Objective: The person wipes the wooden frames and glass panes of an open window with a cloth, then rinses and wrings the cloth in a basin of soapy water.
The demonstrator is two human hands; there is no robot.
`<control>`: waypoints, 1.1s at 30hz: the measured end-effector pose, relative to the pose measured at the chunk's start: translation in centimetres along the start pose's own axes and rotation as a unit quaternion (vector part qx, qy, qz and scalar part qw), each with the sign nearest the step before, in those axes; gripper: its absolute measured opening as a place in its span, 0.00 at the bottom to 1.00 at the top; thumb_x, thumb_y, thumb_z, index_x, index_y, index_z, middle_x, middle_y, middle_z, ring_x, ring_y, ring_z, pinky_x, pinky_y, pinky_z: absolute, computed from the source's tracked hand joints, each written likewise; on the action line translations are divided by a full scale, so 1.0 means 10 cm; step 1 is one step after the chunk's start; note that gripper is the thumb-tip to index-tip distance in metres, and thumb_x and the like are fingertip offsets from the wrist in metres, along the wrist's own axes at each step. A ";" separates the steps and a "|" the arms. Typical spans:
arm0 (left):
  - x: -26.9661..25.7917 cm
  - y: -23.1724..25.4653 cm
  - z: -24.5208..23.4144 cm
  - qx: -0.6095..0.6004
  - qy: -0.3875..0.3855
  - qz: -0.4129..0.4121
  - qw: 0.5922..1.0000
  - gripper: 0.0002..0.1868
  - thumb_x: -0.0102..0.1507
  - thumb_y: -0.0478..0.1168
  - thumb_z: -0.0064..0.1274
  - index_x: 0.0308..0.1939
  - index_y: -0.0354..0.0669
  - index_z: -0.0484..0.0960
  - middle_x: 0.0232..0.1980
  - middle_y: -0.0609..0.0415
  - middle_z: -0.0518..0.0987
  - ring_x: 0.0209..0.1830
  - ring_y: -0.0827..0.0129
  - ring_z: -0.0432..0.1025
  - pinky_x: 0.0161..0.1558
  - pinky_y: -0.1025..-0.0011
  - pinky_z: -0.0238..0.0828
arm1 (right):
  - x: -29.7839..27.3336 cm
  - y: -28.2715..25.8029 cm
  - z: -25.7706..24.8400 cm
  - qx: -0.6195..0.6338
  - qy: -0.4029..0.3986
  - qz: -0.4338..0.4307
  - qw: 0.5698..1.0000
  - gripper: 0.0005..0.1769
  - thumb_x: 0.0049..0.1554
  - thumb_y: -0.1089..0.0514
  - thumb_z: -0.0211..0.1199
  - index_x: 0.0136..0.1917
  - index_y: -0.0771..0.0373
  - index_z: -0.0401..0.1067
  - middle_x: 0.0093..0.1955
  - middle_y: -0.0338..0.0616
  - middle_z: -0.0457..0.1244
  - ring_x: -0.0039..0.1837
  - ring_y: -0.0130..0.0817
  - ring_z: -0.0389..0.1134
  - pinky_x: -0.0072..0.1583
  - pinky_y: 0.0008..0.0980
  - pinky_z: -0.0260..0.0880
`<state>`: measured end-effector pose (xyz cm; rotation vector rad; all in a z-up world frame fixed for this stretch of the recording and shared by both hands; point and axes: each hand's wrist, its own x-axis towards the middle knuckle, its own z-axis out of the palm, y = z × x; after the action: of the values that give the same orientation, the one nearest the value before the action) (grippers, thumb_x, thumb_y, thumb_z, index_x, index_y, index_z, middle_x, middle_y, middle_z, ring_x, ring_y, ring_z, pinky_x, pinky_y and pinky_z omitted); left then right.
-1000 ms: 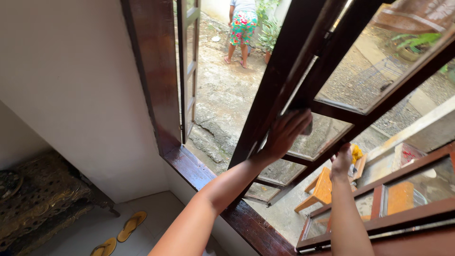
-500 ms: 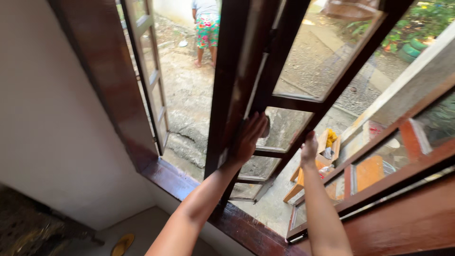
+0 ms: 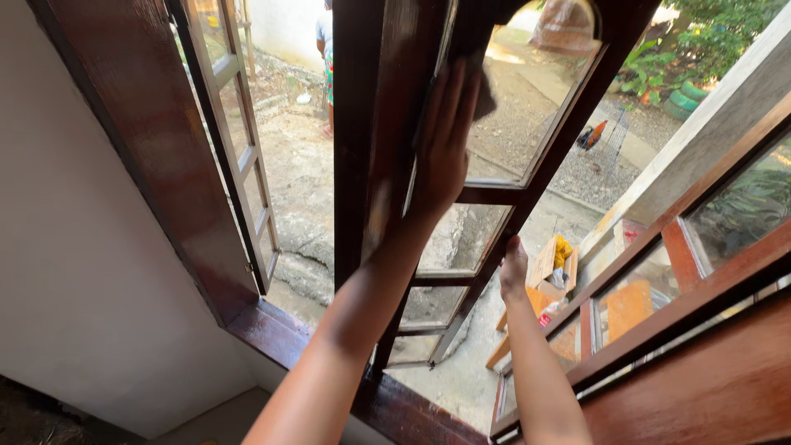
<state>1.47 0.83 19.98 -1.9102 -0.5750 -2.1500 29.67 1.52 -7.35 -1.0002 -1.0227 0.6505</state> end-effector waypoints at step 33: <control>0.35 0.29 -0.35 -0.085 0.051 -0.075 0.992 0.35 0.70 0.22 0.40 0.80 0.48 0.60 0.79 0.46 0.64 0.80 0.55 0.62 0.73 0.67 0.73 | 0.81 0.26 0.39 -0.008 -0.039 0.066 0.997 0.40 0.57 0.22 0.48 0.62 0.57 0.70 0.51 0.35 0.68 0.53 0.27 0.69 0.54 0.32 0.69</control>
<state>-0.96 -2.89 23.54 -1.8799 -0.5473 -2.4473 29.37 10.77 -5.92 -1.0702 -1.0381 0.7951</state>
